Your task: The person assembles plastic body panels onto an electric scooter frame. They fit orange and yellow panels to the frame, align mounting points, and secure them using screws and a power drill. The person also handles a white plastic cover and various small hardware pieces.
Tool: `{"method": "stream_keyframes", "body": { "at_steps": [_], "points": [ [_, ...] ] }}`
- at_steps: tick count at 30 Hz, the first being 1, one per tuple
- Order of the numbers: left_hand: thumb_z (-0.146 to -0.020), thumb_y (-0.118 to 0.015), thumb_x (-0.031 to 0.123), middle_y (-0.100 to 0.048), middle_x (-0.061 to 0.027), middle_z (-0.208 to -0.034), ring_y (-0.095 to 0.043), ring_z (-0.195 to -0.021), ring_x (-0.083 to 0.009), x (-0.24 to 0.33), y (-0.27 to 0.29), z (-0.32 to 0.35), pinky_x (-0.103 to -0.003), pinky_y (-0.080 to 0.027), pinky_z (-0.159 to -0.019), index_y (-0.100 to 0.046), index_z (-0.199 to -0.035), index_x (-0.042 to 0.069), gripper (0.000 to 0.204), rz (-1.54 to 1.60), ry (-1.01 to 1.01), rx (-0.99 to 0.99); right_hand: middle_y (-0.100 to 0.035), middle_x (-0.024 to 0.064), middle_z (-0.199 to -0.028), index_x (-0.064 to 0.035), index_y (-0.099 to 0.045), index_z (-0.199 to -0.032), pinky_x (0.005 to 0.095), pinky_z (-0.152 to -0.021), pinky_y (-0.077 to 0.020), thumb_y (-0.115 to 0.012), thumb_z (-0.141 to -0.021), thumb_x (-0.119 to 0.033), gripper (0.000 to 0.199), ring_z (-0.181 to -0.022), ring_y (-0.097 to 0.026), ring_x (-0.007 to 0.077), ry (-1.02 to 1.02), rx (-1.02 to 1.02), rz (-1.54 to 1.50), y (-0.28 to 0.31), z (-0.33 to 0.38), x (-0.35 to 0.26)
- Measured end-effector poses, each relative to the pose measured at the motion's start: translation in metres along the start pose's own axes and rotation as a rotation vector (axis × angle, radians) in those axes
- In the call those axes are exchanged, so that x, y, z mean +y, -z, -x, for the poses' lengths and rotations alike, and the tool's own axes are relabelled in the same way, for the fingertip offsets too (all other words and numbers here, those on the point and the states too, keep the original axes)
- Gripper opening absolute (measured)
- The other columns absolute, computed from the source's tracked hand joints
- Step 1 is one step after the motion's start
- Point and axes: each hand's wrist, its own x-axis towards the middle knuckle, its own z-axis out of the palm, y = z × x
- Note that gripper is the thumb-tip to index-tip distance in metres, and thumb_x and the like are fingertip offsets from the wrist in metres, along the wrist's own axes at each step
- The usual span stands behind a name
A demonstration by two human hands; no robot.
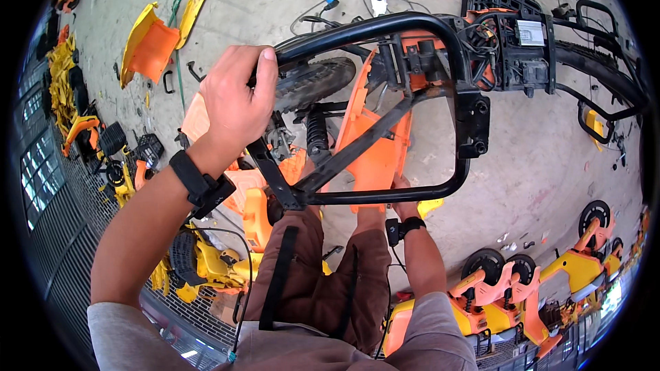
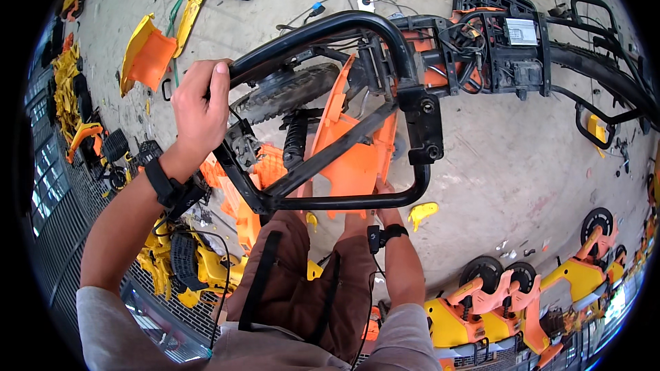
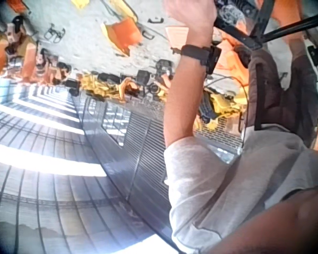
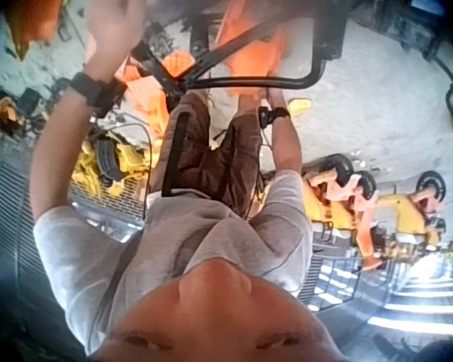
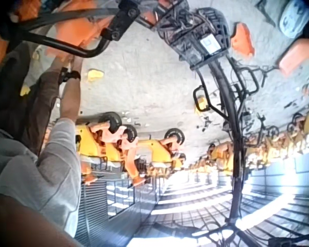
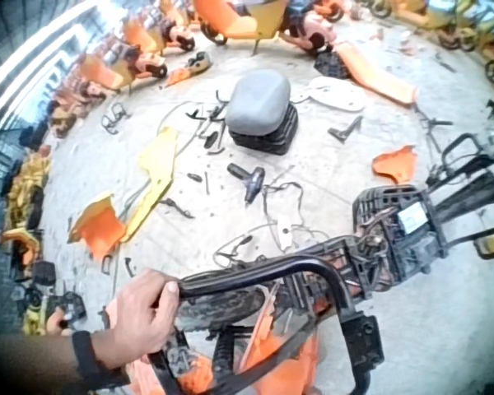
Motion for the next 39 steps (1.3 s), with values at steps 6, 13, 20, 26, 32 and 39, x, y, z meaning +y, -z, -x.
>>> {"method": "stream_keyframes", "body": {
  "at_steps": [6, 13, 20, 26, 32, 39],
  "points": [
    [-0.09, -0.058, 0.013, -0.059, -0.0124, -0.069, -0.057, -0.062, -0.029, 0.0, -0.001, 0.001, -0.037, -0.043, -0.055, -0.065, -0.081, 0.001, 0.016, 0.016, -0.017, -0.006, -0.047, -0.004, -0.067, -0.0051, -0.056, -0.104, 0.0222, -0.044, -0.0298, -0.05, -0.1, -0.036, 0.032, -0.05, -0.037, 0.0065, -0.008, -0.013, -0.046, -0.012, -0.004, -0.001],
    [-0.092, -0.059, 0.018, -0.06, -0.0153, -0.074, -0.057, -0.064, -0.0325, -0.006, -0.002, 0.004, -0.038, -0.045, -0.059, -0.064, -0.086, 0.0, 0.019, -0.028, 0.031, -0.029, -0.046, -0.0053, -0.061, -0.0074, -0.058, -0.097, 0.0221, -0.042, -0.0321, -0.049, -0.1, -0.041, 0.035, -0.048, -0.042, 0.0062, 0.128, 0.069, 0.123, -0.008, -0.006, 0.003],
    [-0.1, -0.051, 0.026, -0.04, -0.0024, -0.063, -0.036, -0.06, -0.0083, -0.005, -0.003, 0.006, -0.027, -0.032, -0.053, -0.063, -0.098, -0.004, 0.032, -0.011, 0.086, -0.091, -0.055, -0.0045, -0.071, -0.0039, -0.06, -0.109, 0.0227, -0.048, -0.0344, -0.052, -0.099, -0.039, 0.038, -0.055, -0.043, 0.0052, 0.151, 0.076, 0.272, 0.008, -0.015, -0.016],
    [-0.093, -0.057, 0.027, -0.061, -0.0166, -0.075, -0.058, -0.069, -0.033, -0.01, 0.001, 0.006, -0.038, -0.045, -0.065, -0.066, -0.089, 0.001, 0.028, -0.055, 0.086, -0.06, -0.058, -0.0041, -0.069, -0.0069, -0.06, -0.106, 0.022, -0.048, -0.0375, -0.051, -0.1, -0.035, 0.031, -0.054, -0.048, 0.0058, 0.058, -0.059, 0.117, 0.013, -0.018, -0.027],
    [-0.092, -0.058, 0.019, -0.061, -0.0151, -0.074, -0.058, -0.066, -0.0308, -0.004, -0.002, 0.007, -0.038, -0.045, -0.061, -0.066, -0.087, 0.002, 0.019, 0.002, 0.041, -0.03, -0.037, -0.0091, -0.058, -0.0147, -0.054, -0.09, 0.0202, -0.039, -0.0206, -0.051, -0.099, -0.04, 0.027, -0.043, -0.029, 0.0031, 0.005, -0.119, 0.229, 0.011, -0.017, -0.05],
    [-0.09, -0.059, 0.015, -0.061, -0.013, -0.071, -0.058, -0.063, -0.0281, -0.002, -0.001, 0.002, -0.036, -0.045, -0.058, -0.067, -0.086, 0.002, 0.016, -0.019, -0.006, -0.015, -0.033, -0.0092, -0.055, -0.0162, -0.048, -0.081, 0.0203, -0.037, -0.0169, -0.044, -0.102, -0.037, 0.03, -0.04, -0.024, 0.0024, -0.086, -0.171, 0.081, -0.014, -0.032, -0.045]
  ]
}}
